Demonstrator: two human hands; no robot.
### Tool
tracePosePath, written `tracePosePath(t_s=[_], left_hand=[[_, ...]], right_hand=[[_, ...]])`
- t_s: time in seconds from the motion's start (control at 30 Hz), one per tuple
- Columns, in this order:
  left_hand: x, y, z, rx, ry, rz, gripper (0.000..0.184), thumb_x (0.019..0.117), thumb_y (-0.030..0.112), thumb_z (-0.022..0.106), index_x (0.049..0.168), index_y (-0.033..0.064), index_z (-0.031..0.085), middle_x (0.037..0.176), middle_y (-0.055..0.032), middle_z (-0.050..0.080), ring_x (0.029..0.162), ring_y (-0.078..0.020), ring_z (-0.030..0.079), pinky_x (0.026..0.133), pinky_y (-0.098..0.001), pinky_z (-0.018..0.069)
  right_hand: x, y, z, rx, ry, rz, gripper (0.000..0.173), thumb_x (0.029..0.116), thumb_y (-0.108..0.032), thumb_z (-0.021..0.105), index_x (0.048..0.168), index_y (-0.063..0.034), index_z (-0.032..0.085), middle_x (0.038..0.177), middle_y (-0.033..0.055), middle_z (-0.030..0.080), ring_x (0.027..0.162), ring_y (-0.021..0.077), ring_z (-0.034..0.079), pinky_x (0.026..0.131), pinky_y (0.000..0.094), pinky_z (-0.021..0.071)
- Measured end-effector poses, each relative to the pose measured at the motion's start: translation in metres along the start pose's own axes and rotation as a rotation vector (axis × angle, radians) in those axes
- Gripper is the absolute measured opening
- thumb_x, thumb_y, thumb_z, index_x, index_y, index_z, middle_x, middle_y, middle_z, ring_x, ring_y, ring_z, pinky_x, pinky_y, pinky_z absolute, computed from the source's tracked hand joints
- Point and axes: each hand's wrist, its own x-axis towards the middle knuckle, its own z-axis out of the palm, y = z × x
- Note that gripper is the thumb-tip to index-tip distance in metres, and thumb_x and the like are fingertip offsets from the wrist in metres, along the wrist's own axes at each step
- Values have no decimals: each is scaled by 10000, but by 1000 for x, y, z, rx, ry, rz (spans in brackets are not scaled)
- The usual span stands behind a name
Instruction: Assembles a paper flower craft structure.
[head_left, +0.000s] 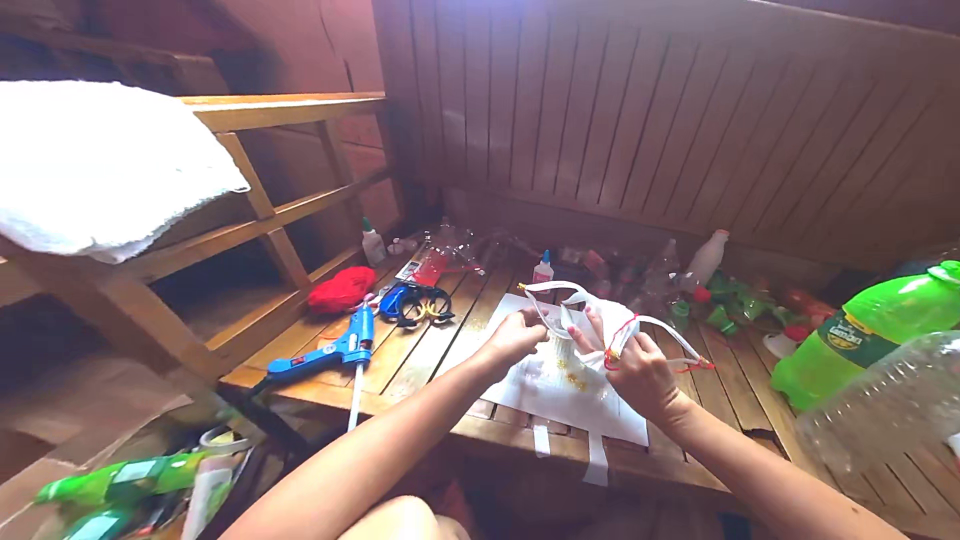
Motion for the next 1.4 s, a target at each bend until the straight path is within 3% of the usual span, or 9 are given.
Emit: tracePosePath(t_s=[0.07, 0.13, 0.37, 0.6, 0.93, 1.03, 1.13, 1.3, 1.4], left_hand=[[-4, 1, -2, -96, -56, -23, 488, 1010, 44, 440, 1492, -8, 397, 1314, -163, 591, 1017, -170, 640, 825, -323, 528], [-9, 4, -1, -164, -103, -38, 464, 1058, 104, 409, 1508, 0, 364, 1268, -157, 606, 969, -171, 671, 813, -321, 557], [-14, 6, 29, -181, -99, -56, 336, 1065, 27, 461, 1389, -60, 473, 1066, -138, 664, 797, -137, 704, 748, -275, 597], [-10, -22, 52, -382, 41, -37, 328, 1019, -84, 443, 1337, -73, 525, 1100, -172, 666, 839, -175, 708, 766, -301, 603], [-14, -26, 56, -541, 138, -55, 303, 1009, -112, 439, 1292, -80, 542, 1186, -180, 643, 911, -194, 709, 804, -310, 609], [-13, -29, 56, -544, 141, -58, 305, 1001, -120, 443, 1281, -80, 556, 1179, -182, 650, 906, -200, 712, 799, -319, 615], [-14, -28, 57, -543, 142, -70, 311, 1004, -121, 440, 1289, -75, 555, 1183, -183, 645, 894, -201, 712, 783, -317, 617], [-15, -30, 61, -541, 143, -81, 303, 1002, -126, 443, 1277, -72, 558, 1171, -182, 645, 883, -200, 712, 775, -314, 618], [-16, -29, 62, -548, 142, -101, 301, 1005, -120, 444, 1277, -66, 562, 1168, -177, 649, 898, -200, 711, 783, -316, 614]], right_hand=[[-8, 1, 2, -11, 3, 20, 460, 914, -38, 605, 1308, -246, 717, 1165, 80, 756, 665, 231, 652, 619, 369, 471], [-17, 1, 3, -29, 30, 43, 465, 922, -53, 593, 1304, -288, 717, 1118, 61, 766, 697, 224, 658, 689, 373, 473], [-48, 0, 8, -34, 38, 97, 458, 959, -109, 586, 1322, -366, 690, 1259, 17, 735, 955, 237, 727, 834, 398, 493], [-64, 1, 6, 22, 34, 97, 404, 879, -30, 650, 1209, -236, 756, 993, 38, 786, 987, 289, 734, 855, 438, 551], [-80, 12, -8, 158, 91, 11, 233, 946, -59, 579, 1040, -153, 770, 1099, 53, 766, 1097, 273, 700, 944, 407, 537], [-98, 20, -19, 200, 130, -21, 199, 1009, -114, 549, 1086, -148, 728, 1159, 80, 735, 1137, 255, 672, 1007, 382, 502], [-104, 23, -26, 254, 221, 146, 164, 1038, -145, 498, 1083, -115, 653, 1124, 111, 700, 1151, 275, 638, 1040, 380, 474], [-75, 17, -33, 510, 167, 427, 561, 1094, -358, 260, 1415, 43, 487, 1445, 229, 563, 1425, 333, 465, 1207, 509, 287], [-62, 11, -31, 589, 63, 403, 726, 1096, -486, 170, 1385, 28, 594, 1402, 183, 626, 1365, 318, 551, 1172, 655, 247]])
